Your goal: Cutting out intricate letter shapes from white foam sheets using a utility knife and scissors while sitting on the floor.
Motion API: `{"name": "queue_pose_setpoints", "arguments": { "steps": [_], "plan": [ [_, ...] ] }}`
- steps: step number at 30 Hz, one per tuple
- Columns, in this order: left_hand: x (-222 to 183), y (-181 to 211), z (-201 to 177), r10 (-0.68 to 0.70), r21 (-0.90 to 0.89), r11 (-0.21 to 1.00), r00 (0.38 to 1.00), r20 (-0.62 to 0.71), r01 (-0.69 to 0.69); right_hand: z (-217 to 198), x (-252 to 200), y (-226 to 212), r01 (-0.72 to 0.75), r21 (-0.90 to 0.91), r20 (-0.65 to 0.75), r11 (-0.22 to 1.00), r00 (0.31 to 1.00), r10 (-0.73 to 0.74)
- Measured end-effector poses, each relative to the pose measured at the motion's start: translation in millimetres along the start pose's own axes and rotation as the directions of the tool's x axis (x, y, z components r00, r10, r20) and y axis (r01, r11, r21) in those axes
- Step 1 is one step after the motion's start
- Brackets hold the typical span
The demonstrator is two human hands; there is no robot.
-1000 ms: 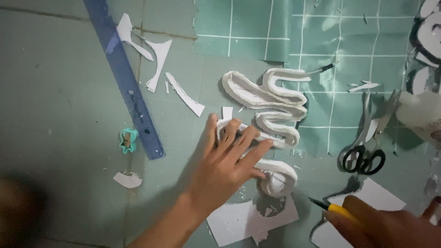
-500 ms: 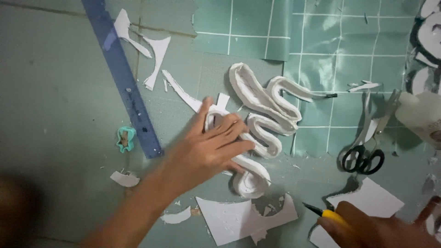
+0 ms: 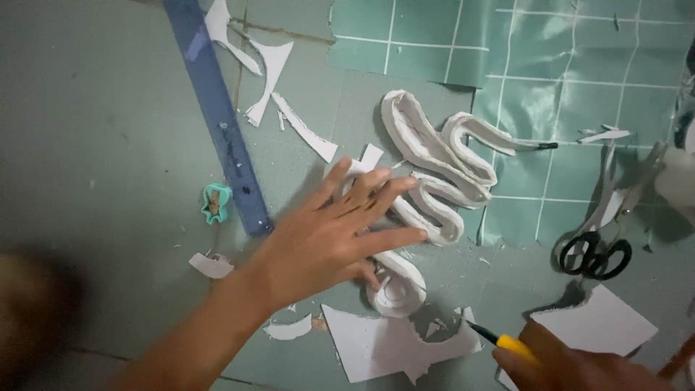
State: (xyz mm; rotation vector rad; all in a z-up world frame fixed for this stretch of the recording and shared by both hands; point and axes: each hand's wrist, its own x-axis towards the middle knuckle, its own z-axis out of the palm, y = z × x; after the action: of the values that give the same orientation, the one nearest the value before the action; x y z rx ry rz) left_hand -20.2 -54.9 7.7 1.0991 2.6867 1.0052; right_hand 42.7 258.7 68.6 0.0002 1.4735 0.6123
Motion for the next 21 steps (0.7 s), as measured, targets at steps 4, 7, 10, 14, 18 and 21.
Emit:
{"name": "queue_pose_setpoints", "arguments": {
  "steps": [4, 7, 10, 14, 18, 21],
  "plan": [
    [-5, 0, -4, 0.019, -0.071, 0.997, 0.999, 0.027, -0.017, -9, 8, -2, 0.013, 0.113, 0.051, 0.993, 0.999, -0.019],
    [-10, -3, 0, 0.070, -0.003, 0.998, 0.994, 0.085, -0.070, 1, 4, -1, -0.001, 0.149, 0.146, 0.989, 0.989, -0.021],
    [-7, 3, -5, 0.044, -0.004, 0.999, 0.998, 0.040, -0.044, 16, 2, 7, -0.098, 0.136, -0.546, 0.986, 0.823, 0.157],
    [-19, 8, -2, -0.195, -0.082, 0.979, 0.975, -0.108, 0.187, -33, 3, 12, 0.328, 0.652, -0.476, 0.684, 0.879, 0.032],
    [-33, 7, 2, -0.504, -0.138, 0.863, 0.846, -0.174, 0.486, -75, -32, -28, 0.512, 0.680, -0.686, 0.524, 0.696, 0.211],
    [-38, 6, 7, -0.557, -0.206, 0.827, 0.810, -0.184, 0.523, -68, -27, -52, 0.707, 0.514, -0.845, 0.486, 0.513, 0.148]
  ]
}}
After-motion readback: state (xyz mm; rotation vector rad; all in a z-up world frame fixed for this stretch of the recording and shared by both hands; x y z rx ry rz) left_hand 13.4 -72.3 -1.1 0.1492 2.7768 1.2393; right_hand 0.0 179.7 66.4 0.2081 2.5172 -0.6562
